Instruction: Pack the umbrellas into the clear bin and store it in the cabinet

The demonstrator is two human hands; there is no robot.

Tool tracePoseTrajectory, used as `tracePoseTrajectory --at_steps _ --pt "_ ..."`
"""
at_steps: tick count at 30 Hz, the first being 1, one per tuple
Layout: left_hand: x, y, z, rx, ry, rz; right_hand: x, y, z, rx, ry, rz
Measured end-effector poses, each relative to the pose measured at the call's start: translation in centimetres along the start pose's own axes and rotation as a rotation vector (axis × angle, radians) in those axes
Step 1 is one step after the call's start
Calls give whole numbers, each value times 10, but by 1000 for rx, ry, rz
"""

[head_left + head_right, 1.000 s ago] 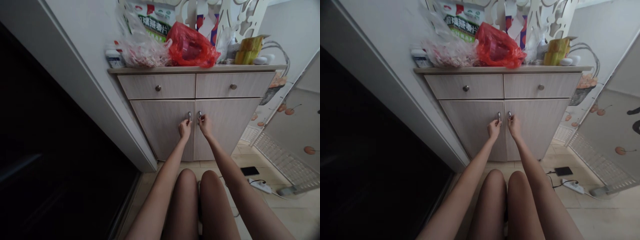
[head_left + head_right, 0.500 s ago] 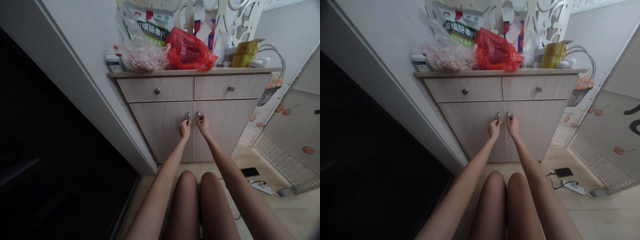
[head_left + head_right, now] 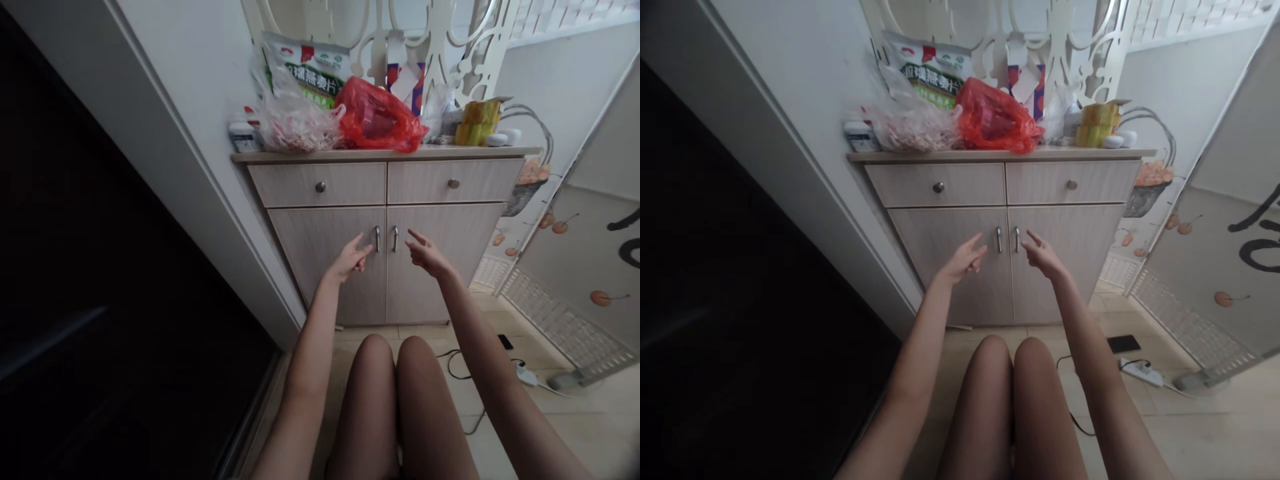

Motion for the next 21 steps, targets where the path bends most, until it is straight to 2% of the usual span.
tracePoseTrajectory --at_steps 2,3,4,6,8,10,14,21 --pt "-2 -20 -6 -53 -290 111 2 -24 8 21 253 147" --pt "-5 -27 -7 -81 -396 124 1 -33 11 41 344 178" --pt "-10 -33 -6 -105 -477 101 -2 -40 13 63 412 183" --pt "-22 -38 0 -134 -566 -17 -9 -48 11 88 492 143" --pt "-34 -39 9 -150 -586 -150 -17 -48 5 89 512 84" --pt "-45 -39 18 -161 -580 -222 -23 -46 -3 87 504 37" --pt "-55 -38 30 -182 -593 -223 -27 -43 -16 92 532 45" --pt "-56 -35 39 -153 -581 -198 -24 -43 -21 65 528 46"
Point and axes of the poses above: each hand's wrist, its own y-axis towards the middle knuckle, its own x-axis out of the back of the hand, z = x × y, the point moved 3 cm from there along y, towards the middle knuckle, and after that the axes turned 4 degrees about -x, right-handed, at the moved point
